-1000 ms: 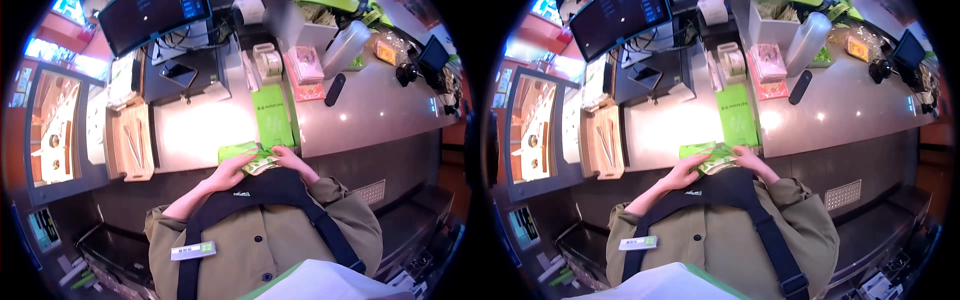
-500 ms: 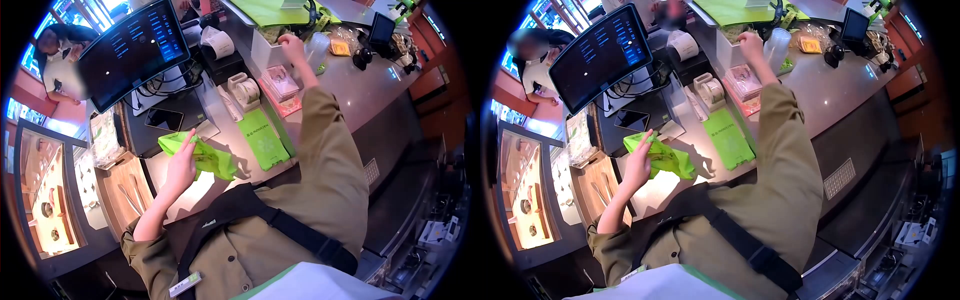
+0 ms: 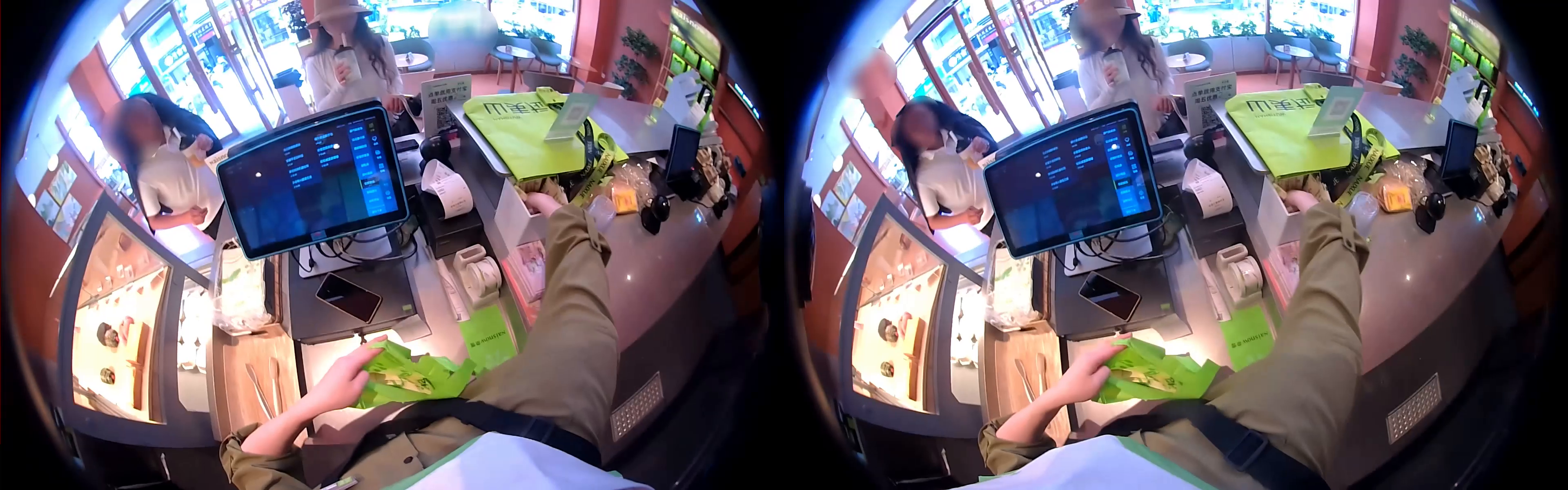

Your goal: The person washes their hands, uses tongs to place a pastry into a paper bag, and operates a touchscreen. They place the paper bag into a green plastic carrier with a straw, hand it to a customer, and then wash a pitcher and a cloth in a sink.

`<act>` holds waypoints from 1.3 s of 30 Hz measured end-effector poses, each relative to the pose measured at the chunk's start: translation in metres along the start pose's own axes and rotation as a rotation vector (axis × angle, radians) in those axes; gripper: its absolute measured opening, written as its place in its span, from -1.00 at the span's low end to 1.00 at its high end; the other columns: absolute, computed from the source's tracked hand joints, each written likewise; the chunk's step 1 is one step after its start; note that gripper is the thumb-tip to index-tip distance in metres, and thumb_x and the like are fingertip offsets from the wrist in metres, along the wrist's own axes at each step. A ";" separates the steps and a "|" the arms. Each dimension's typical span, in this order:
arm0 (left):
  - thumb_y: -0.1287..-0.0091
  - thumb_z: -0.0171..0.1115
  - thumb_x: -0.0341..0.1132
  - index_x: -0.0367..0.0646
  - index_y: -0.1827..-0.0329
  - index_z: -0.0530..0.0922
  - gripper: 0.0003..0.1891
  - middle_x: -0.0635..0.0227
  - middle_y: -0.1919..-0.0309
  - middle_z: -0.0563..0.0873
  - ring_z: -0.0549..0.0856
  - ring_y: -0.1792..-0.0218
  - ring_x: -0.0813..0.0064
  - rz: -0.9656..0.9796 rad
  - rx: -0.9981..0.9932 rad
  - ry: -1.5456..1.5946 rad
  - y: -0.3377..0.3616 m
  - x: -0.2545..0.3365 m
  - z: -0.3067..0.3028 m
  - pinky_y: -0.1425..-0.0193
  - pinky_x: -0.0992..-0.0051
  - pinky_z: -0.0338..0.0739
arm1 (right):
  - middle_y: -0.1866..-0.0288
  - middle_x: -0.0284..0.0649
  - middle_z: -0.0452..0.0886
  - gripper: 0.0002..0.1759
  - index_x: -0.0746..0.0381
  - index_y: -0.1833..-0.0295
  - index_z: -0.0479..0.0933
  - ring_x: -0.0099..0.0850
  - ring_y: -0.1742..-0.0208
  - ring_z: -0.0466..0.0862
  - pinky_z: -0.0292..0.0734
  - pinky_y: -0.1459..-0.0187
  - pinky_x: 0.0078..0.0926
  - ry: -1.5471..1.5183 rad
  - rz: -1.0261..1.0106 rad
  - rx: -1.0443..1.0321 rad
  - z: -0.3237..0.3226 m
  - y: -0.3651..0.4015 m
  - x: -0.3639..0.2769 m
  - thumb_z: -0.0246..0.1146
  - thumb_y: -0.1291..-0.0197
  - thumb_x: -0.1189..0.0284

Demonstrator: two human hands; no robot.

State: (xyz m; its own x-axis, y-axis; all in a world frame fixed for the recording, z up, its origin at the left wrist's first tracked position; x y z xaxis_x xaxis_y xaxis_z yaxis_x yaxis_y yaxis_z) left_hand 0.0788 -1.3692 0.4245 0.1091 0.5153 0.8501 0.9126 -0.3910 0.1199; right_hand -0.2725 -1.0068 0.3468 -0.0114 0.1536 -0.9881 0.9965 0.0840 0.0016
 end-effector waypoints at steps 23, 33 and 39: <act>0.14 -0.21 -0.66 -0.35 -0.14 0.26 -0.39 0.15 -0.23 0.28 0.24 -0.26 0.29 0.027 0.045 0.029 -0.003 -0.024 -0.026 -0.29 0.50 0.06 | 0.25 0.07 0.55 -0.74 0.35 0.24 0.49 -0.08 0.22 0.58 0.48 0.18 -0.23 1.541 0.055 0.126 0.015 0.026 -0.091 0.08 -0.01 0.39; 0.07 -0.01 -0.52 -0.26 -0.27 0.14 -0.31 0.18 0.08 0.52 0.49 0.13 0.52 0.023 0.098 0.122 -0.031 -0.014 -0.040 -0.01 0.60 0.36 | 0.28 -0.08 0.62 -0.86 0.30 0.20 0.29 -0.46 0.41 0.63 0.46 0.46 -0.69 0.049 -1.049 -0.043 0.239 0.298 -0.163 0.09 -0.13 0.58; 0.08 0.00 -0.50 -0.27 -0.28 0.12 -0.29 0.17 0.10 0.51 0.49 0.15 0.53 0.049 0.015 0.092 -0.023 0.005 -0.047 -0.01 0.61 0.36 | 0.61 -0.22 0.53 -0.94 0.33 0.26 0.36 -0.50 0.53 0.62 0.44 0.58 -0.65 0.138 -0.642 -0.008 0.259 0.253 -0.130 0.07 -0.14 0.57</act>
State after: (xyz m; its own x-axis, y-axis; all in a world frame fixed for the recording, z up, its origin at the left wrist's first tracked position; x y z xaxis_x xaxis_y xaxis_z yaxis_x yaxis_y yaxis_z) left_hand 0.0399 -1.3932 0.4497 0.1178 0.4228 0.8985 0.9128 -0.4025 0.0697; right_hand 0.0029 -1.2601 0.4363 -0.6148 0.1951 -0.7641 0.7873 0.2084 -0.5803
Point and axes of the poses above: each hand's wrist, its own y-axis away from the middle knuckle, its own z-axis out of the palm, x = y × z, the point moved 9 cm from there along -y, towards the middle knuckle
